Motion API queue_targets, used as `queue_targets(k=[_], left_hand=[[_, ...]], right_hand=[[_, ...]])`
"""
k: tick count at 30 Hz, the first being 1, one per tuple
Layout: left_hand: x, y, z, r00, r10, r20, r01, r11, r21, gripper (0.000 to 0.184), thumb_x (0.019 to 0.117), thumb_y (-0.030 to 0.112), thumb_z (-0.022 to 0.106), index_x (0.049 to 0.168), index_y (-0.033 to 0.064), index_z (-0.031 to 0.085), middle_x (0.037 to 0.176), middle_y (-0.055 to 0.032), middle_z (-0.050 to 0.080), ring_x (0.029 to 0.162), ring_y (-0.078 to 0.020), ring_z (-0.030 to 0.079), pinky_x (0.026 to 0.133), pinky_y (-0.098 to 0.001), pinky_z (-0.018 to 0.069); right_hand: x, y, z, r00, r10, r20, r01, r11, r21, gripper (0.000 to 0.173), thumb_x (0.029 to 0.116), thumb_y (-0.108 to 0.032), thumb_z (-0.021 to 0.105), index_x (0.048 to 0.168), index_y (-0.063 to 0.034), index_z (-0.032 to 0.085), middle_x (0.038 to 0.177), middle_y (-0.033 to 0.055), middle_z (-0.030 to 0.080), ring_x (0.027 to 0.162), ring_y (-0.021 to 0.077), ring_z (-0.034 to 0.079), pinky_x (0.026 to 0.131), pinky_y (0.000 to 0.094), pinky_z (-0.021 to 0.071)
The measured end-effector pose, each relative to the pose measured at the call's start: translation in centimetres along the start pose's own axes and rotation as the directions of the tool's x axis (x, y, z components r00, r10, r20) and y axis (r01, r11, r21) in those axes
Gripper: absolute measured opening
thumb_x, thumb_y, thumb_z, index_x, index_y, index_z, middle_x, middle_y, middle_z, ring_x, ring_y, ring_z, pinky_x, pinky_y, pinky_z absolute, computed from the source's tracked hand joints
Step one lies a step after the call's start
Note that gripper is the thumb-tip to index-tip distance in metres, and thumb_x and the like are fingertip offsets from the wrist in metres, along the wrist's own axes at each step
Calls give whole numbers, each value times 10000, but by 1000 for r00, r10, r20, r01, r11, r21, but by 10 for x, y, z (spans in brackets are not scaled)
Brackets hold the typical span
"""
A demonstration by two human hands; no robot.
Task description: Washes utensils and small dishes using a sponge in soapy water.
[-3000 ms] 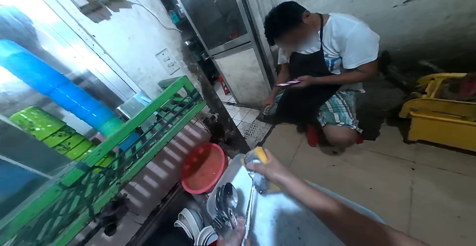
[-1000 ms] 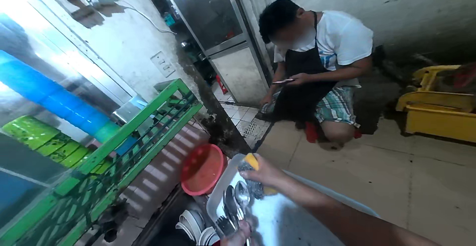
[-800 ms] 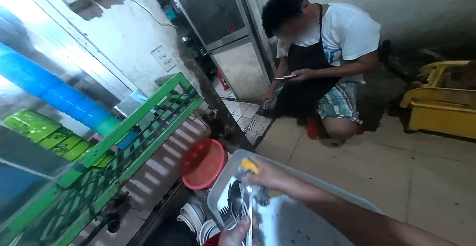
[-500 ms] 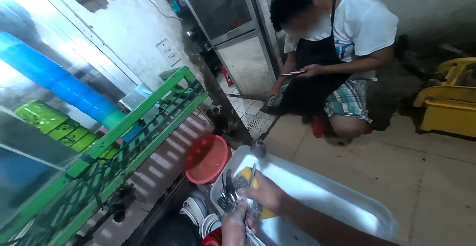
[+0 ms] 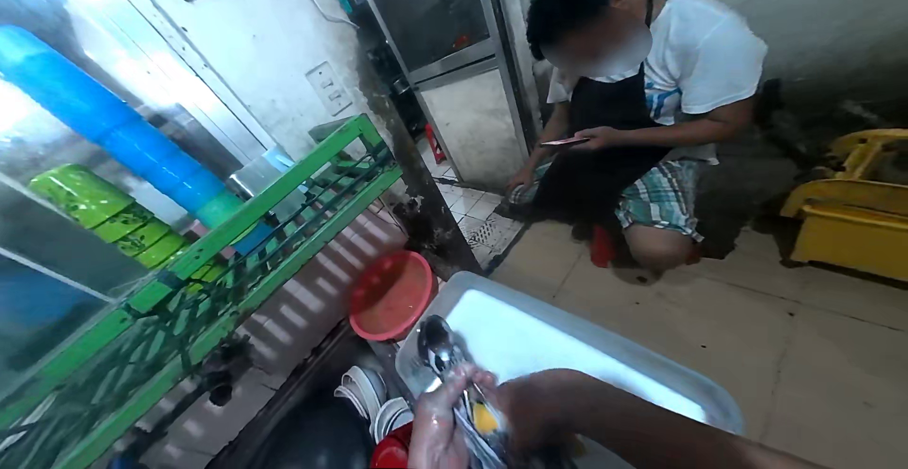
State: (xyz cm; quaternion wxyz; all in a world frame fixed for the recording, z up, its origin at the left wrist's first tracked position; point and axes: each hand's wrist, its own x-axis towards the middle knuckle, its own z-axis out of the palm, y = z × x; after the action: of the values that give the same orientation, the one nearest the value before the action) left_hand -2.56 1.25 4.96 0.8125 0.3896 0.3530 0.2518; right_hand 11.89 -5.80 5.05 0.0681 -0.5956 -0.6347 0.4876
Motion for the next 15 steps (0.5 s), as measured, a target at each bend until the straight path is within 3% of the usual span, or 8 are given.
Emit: queue_targets(k=[2,4,6,8,11,13,15], left_hand=[[6,11,-2,998,62,-30,-65,991,-119,192,1054,62,482,981,-4,647,760,-98,686,688,-223,702,697,-390,627],[11,27,-4,988,100,-116,-116,983,-139,221,1082,105,437,1066,5,634,726,-43,615,561,-145,608,561,-306,583],[12,39,-8,983,50,-176,-67,994,-89,266,1105,173,410,1151,1,608,765,-59,592,520,-119,556,469,-248,522],[9,39,-8,982,-20,-189,10,999,-52,289,1096,177,389,1177,-5,598,836,-106,639,545,-149,580,466,-272,514],[3,25,-4,981,-85,-173,74,995,-71,273,1080,143,399,1181,-16,596,849,-122,654,562,-169,602,484,-288,527],[1,19,-2,978,-123,-168,113,991,-71,254,1074,137,426,1179,-17,597,809,-106,638,534,-153,583,470,-273,519],[-2,17,-4,975,-166,-151,158,986,-60,226,1072,129,445,1166,-13,593,784,-90,616,518,-140,564,463,-264,512]], right_hand=[[-6,5,7,999,9,-52,-10,1000,-7,671,880,-133,789,1446,-4,453,1169,292,647,1059,446,653,881,647,508],[-10,14,9,984,105,-142,-113,992,-47,706,896,-172,776,1510,-132,430,1240,247,661,1131,457,649,933,679,502],[-4,30,10,951,125,-283,-166,978,-125,490,940,-225,722,1372,-85,536,1189,225,680,1120,446,653,934,666,500],[8,45,10,924,83,-373,-174,960,-219,408,947,-183,701,1316,-45,598,1252,220,660,1202,441,609,976,643,479],[14,49,14,895,91,-436,-244,920,-308,534,908,-105,722,1421,-95,573,1415,201,568,1345,463,478,1022,674,418],[18,50,19,884,109,-454,-279,902,-328,605,880,-43,724,1452,-114,542,1421,199,563,1349,471,473,1038,684,403],[19,53,19,872,146,-467,-287,926,-245,561,914,-46,678,1453,-102,535,1402,200,582,1318,454,513,1021,642,443]])
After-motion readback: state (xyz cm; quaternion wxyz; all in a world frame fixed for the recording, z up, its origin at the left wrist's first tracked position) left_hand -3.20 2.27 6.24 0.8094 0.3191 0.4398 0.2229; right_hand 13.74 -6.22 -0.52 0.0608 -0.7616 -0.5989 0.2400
